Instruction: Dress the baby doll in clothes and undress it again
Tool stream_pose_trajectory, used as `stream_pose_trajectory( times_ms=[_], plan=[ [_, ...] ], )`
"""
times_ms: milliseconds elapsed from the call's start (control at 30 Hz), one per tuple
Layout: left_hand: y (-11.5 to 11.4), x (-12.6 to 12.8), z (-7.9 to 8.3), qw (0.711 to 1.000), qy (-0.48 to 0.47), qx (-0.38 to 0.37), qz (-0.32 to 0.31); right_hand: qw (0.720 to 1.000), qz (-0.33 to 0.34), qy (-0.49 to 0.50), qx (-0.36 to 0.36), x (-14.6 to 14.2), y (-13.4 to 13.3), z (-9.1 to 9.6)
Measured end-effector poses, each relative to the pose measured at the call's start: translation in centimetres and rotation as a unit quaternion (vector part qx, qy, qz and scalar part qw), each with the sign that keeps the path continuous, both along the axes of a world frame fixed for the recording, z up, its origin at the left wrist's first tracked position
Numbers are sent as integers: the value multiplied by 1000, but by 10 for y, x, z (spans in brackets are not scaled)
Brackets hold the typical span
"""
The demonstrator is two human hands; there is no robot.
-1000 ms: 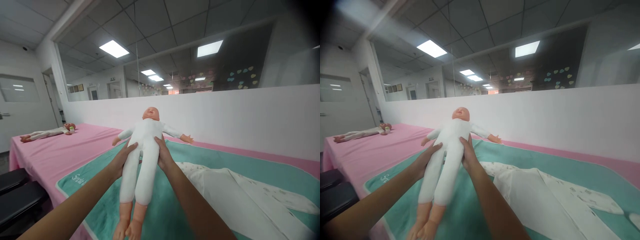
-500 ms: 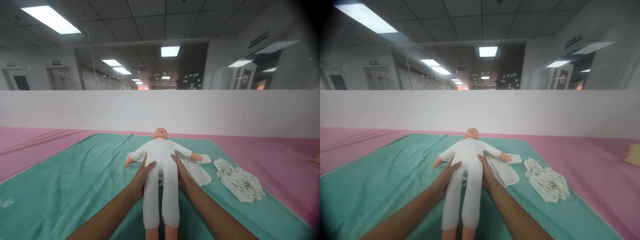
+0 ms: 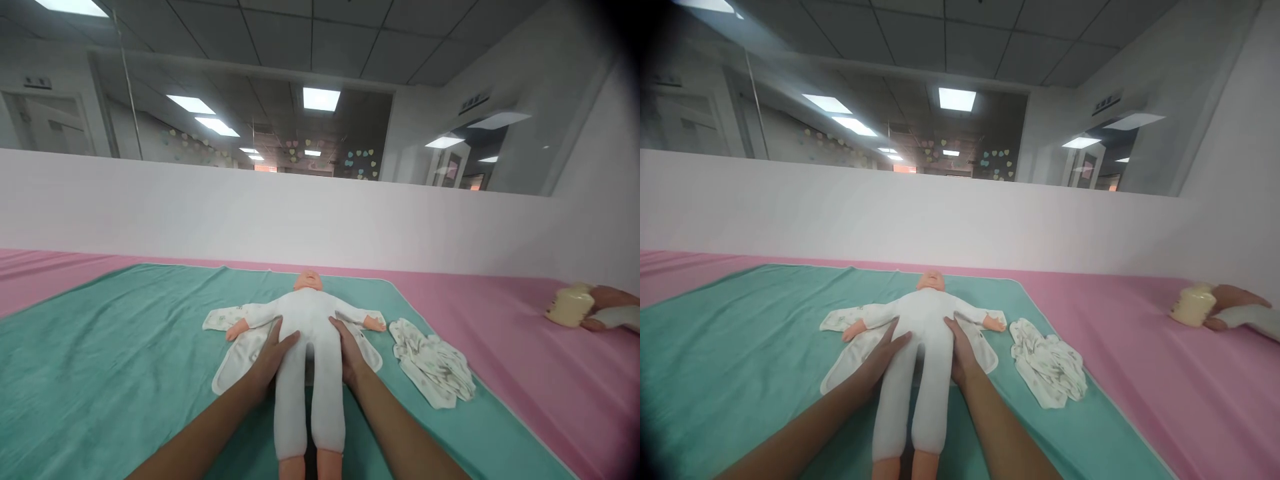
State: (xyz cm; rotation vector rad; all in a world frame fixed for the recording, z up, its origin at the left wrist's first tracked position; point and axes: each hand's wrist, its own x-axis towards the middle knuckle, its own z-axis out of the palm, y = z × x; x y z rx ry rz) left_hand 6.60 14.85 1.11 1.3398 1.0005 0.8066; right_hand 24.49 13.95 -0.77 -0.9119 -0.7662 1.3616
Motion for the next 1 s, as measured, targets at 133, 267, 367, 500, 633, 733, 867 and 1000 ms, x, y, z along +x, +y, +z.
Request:
stream_pose_trajectory(
  times_ms=[133,267,367,500,633,733,867,1000],
  plan=[
    [5,-4,-2,998,45,37,12,995,58,61,-58,3,4,-4],
    [9,-9,-2,995,78,59,11,992,65,72,-82,5,5,-2],
    [12,-12,-6,990,112,86,10,990,74,74,-96,9,6,-2],
    [14,-18,-12,979,151,139,20,987,69,62,-128,12,7,-6],
    [22,-26,-13,945,206,252,31,988,35,61,-134,9,6,-6],
    [36,-37,-17,885,308,347,41,991,18,68,-118,7,4,-4],
    [53,-47,-27,814,418,402,24,993,3,63,-104,12,-6,-2],
    [58,-50,-37,780,461,422,41,994,-66,53,-65,31,-20,1]
  ],
)
